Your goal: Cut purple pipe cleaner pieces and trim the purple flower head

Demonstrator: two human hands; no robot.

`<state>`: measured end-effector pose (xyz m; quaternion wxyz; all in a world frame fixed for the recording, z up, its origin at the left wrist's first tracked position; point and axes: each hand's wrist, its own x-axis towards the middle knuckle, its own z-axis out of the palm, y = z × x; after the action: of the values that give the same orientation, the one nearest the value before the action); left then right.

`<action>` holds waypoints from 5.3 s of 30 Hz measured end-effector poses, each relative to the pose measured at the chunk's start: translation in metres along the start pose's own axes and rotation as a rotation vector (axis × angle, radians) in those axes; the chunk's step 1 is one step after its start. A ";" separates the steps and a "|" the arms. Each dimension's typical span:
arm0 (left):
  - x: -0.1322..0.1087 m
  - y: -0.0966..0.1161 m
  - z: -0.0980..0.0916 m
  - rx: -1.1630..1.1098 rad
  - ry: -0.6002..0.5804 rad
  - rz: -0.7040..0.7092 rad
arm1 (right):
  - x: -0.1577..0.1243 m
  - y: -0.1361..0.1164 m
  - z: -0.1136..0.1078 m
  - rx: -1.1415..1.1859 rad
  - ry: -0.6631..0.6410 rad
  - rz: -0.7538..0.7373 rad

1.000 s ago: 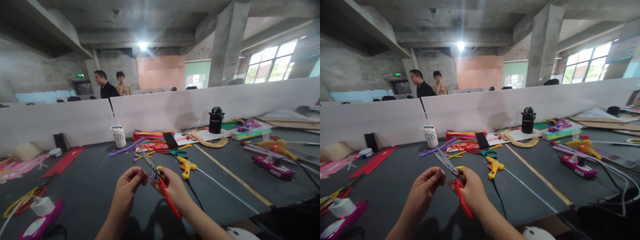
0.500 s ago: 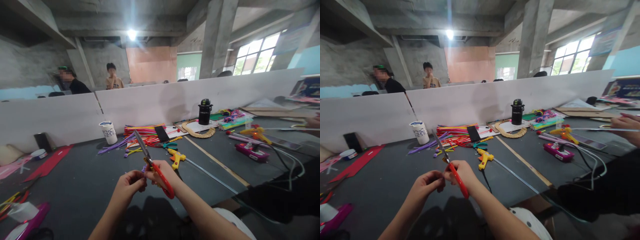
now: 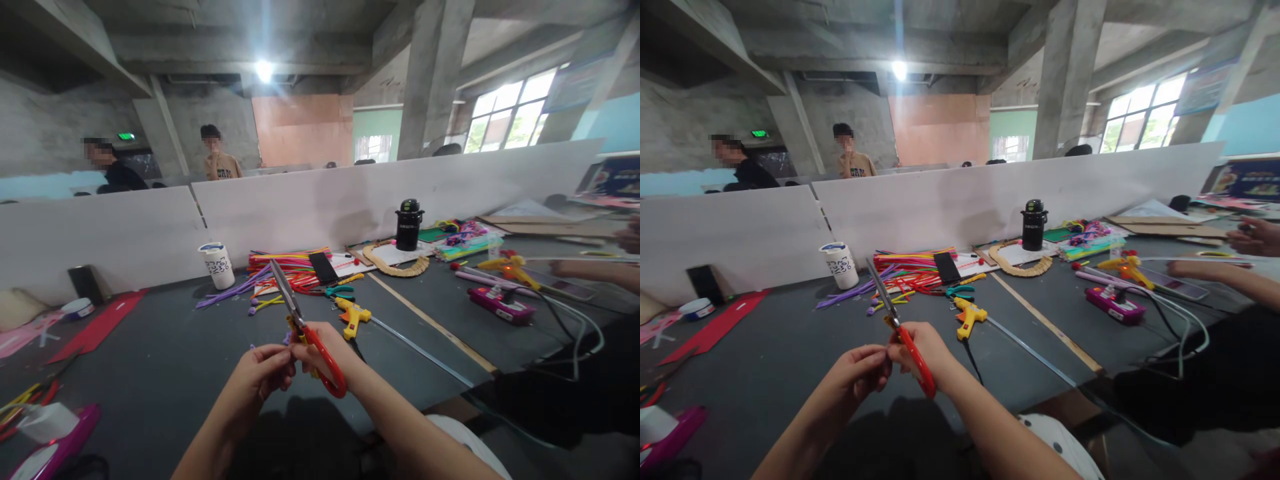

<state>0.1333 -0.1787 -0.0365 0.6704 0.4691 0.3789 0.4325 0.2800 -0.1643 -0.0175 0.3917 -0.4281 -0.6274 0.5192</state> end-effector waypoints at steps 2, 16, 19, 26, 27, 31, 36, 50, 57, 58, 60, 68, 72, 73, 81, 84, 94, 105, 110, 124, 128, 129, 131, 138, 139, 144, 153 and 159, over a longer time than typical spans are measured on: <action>0.000 -0.001 0.001 0.015 0.009 -0.007 | -0.001 -0.001 0.003 0.003 0.017 -0.003; -0.021 -0.015 0.023 0.599 -0.492 -0.209 | 0.011 0.011 -0.022 0.016 0.207 -0.134; -0.019 -0.013 0.018 0.564 -0.540 -0.163 | 0.011 0.011 -0.023 0.005 0.205 -0.135; -0.006 -0.002 0.001 0.429 -0.112 0.166 | 0.008 0.010 -0.024 -0.044 0.156 -0.089; -0.005 0.001 0.000 0.417 -0.041 0.178 | 0.008 0.010 -0.022 -0.051 0.137 -0.076; -0.004 0.007 0.000 0.370 0.093 0.141 | 0.004 0.009 -0.010 -0.075 0.050 -0.024; -0.004 0.006 0.000 0.334 0.092 0.118 | 0.002 0.007 0.002 -0.089 0.021 -0.012; -0.007 0.013 -0.001 0.102 0.319 0.253 | -0.001 0.013 -0.006 -0.355 0.193 -0.198; -0.015 0.020 0.000 -0.182 0.407 0.401 | -0.018 0.009 0.007 -0.875 0.284 -0.292; -0.016 0.020 0.000 -0.190 0.406 0.421 | -0.019 0.009 0.008 -0.900 0.263 -0.281; -0.018 0.021 0.002 -0.197 0.411 0.459 | -0.021 0.010 0.011 -0.935 0.246 -0.270; -0.019 0.020 0.003 -0.102 0.487 0.530 | -0.022 0.014 0.019 -0.972 0.277 -0.317; -0.021 0.019 0.002 -0.025 0.460 0.539 | -0.023 0.013 0.019 -0.993 0.271 -0.298; -0.021 0.018 0.002 0.000 0.454 0.534 | -0.023 0.012 0.019 -0.999 0.271 -0.293; -0.021 0.017 0.005 -0.133 0.524 0.578 | -0.025 0.012 0.019 -1.015 0.293 -0.305; -0.021 0.016 0.009 -0.119 0.568 0.588 | -0.024 0.013 0.022 -1.021 0.292 -0.297; -0.015 0.009 0.005 -0.058 0.602 0.645 | -0.023 0.015 0.030 -1.057 0.270 -0.252; -0.016 0.017 -0.002 0.084 0.551 0.571 | -0.021 0.014 0.026 -1.079 0.287 -0.231; -0.013 0.011 -0.003 0.001 0.589 0.629 | -0.020 0.015 0.026 -1.045 0.287 -0.227; -0.014 0.013 -0.005 -0.023 0.629 0.598 | -0.020 0.016 0.023 -1.046 0.312 -0.257; -0.014 0.012 -0.005 -0.004 0.615 0.605 | -0.020 0.015 0.023 -1.056 0.315 -0.268; -0.014 0.012 -0.005 0.001 0.611 0.604 | -0.020 0.015 0.023 -1.058 0.313 -0.265; -0.013 0.011 -0.006 0.007 0.602 0.604 | -0.020 0.014 0.023 -1.062 0.305 -0.258; -0.013 0.012 -0.008 0.013 0.577 0.607 | -0.021 0.014 0.024 -1.060 0.305 -0.251; -0.013 0.012 -0.008 0.010 0.579 0.608 | -0.021 0.014 0.024 -1.058 0.306 -0.256; -0.014 0.014 -0.007 0.016 0.573 0.622 | -0.022 0.014 0.024 -1.058 0.295 -0.262; -0.014 0.013 -0.008 -0.040 0.577 0.627 | -0.022 0.012 0.024 -1.068 0.295 -0.215; -0.015 0.015 -0.007 -0.034 0.574 0.640 | -0.022 0.011 0.025 -1.064 0.313 -0.210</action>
<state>0.1182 -0.1883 -0.0226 0.3772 0.4126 0.3782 0.7379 0.2655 -0.1915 -0.0329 0.2598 -0.5738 -0.7765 0.0197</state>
